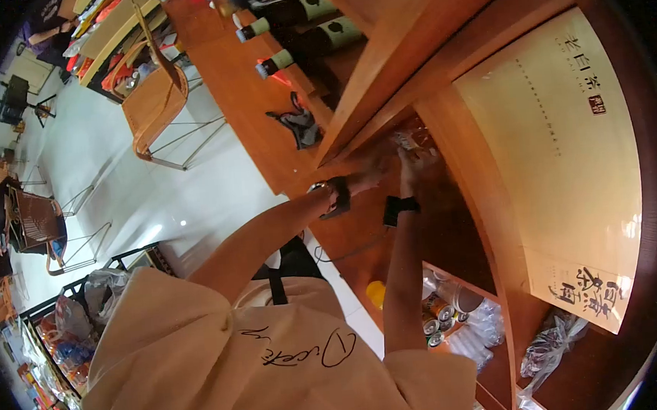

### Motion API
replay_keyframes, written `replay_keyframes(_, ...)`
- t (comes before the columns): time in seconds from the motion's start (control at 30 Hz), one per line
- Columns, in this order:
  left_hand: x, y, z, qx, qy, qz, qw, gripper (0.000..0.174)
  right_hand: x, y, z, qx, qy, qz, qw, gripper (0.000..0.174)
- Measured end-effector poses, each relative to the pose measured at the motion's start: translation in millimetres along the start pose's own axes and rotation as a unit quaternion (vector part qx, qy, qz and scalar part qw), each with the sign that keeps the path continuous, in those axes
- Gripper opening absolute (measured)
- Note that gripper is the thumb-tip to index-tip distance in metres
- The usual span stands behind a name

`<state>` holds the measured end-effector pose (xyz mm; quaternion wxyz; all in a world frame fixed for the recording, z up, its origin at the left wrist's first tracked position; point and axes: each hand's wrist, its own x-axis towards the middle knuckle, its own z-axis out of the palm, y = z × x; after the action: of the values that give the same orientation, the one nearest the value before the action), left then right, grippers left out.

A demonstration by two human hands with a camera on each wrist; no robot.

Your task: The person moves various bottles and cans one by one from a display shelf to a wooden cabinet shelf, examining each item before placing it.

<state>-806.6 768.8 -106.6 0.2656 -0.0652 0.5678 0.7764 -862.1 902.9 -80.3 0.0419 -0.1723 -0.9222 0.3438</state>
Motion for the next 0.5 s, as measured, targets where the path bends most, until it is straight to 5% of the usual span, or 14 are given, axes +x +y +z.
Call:
replay_keyframes(0.1,-36,-21,-27,0.048,-0.036,-0.043,0.997,0.047,-34,-6,16,0.056,-0.009,0.042,0.998,0.062)
replay_keyframes(0.13,-56,-44,-55,0.072,-0.080,-0.068,0.992,0.043,-48,12,39,-0.051,0.003,0.021,0.998,0.066)
replay_keyframes(0.2,-90,-154,-103,-0.283,-0.037,-0.017,0.958,0.039,-76,26,68,-0.157,0.012,-0.010,0.987,0.070)
replay_keyframes(0.23,-152,-118,-118,-0.164,-0.007,-0.012,0.986,0.037,-92,28,80,-0.145,-0.044,-0.010,0.988,0.067)
replay_keyframes(0.27,-171,-187,-160,-0.037,-0.011,0.026,0.999,0.038,-112,26,90,-0.132,-0.101,-0.008,0.986,0.065)
replay_keyframes(0.3,-230,-143,-161,-0.039,0.094,-0.081,0.991,0.037,-131,23,101,-0.130,-0.108,-0.014,0.986,0.065)
replay_keyframes(0.33,-260,-216,-199,-0.050,0.178,-0.100,0.978,0.037,-150,18,111,-0.147,-0.058,-0.058,0.986,0.063)
replay_keyframes(0.43,-397,-280,-244,-0.165,0.410,-0.127,0.888,0.036,-199,-5,124,-0.158,-0.032,-0.139,0.977,0.060)
replay_keyframes(0.5,-480,-291,-237,-0.230,0.557,-0.149,0.784,0.032,-217,-3,140,-0.169,-0.052,-0.204,0.963,0.060)
